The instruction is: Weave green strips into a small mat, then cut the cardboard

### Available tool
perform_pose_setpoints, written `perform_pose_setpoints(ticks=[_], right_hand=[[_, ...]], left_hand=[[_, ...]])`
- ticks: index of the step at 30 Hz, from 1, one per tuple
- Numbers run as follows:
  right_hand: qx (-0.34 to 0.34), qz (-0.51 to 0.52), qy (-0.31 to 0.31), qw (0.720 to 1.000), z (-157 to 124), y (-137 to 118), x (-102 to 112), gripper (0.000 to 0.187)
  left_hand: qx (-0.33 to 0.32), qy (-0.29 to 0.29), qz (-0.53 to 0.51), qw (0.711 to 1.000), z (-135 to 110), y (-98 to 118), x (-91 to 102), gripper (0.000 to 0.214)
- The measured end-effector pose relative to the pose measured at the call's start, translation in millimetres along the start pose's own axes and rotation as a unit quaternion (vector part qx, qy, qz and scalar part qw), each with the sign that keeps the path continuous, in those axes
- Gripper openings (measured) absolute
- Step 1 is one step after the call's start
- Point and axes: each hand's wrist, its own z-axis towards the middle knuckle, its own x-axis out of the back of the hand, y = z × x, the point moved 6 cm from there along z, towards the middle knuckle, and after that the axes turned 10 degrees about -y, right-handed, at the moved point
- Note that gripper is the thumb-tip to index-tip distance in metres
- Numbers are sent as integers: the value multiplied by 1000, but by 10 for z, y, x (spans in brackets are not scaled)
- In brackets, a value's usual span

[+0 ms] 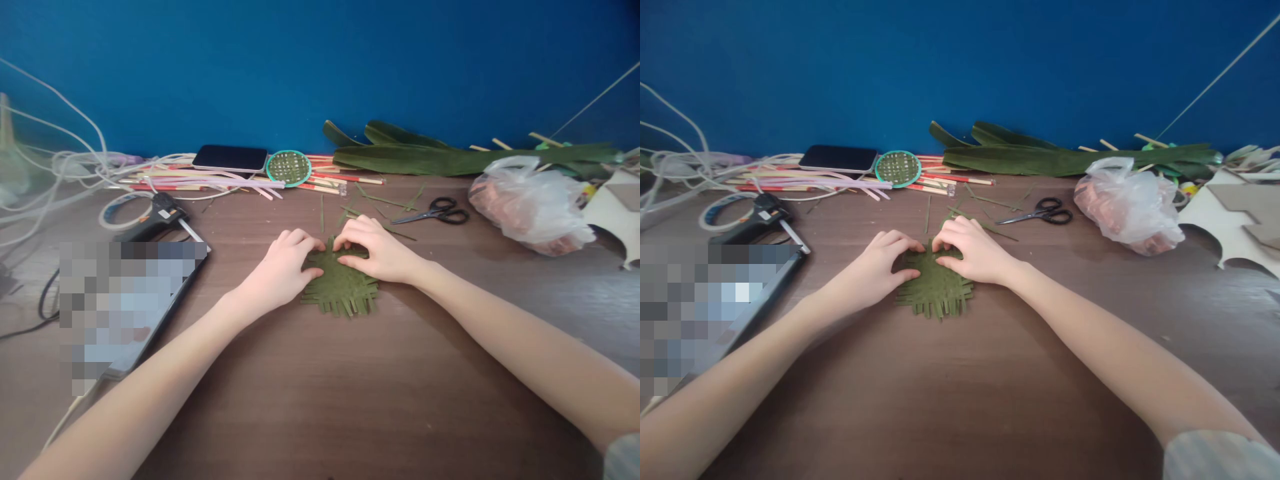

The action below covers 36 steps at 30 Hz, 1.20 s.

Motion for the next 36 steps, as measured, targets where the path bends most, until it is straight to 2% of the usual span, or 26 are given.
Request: perform_pose_setpoints(ticks=[6, 9, 13, 17, 23, 31, 36], right_hand=[[13, 11, 2, 1000, -7, -10, 8, 8], [8, 42, 64, 997, -27, 28, 91, 8], [-90, 59, 205, 973, -114, 264, 262, 7], [-177, 28, 256, 950, -187, 505, 329, 7], [-235, -21, 243, 941, -202, 645, 310, 7], [-229, -49, 230, 945, -188, 627, 283, 6], [-228, -47, 221, 947, -181, 612, 279, 11]], left_hand=[[0, 3, -1, 1000, 3, -14, -8, 26], [0, -2, -1, 1000, 3, -15, -7, 28], [11, -17, -6, 1000, 0, -15, 3, 28], [7, -21, -18, 1000, -4, -15, 17, 28], [10, -25, -30, 999, -9, -43, 25, 25], [-1, 22, -24, 999, -17, 17, 34, 20], [-3, 3, -14, 1000, -17, 57, -4, 23]])
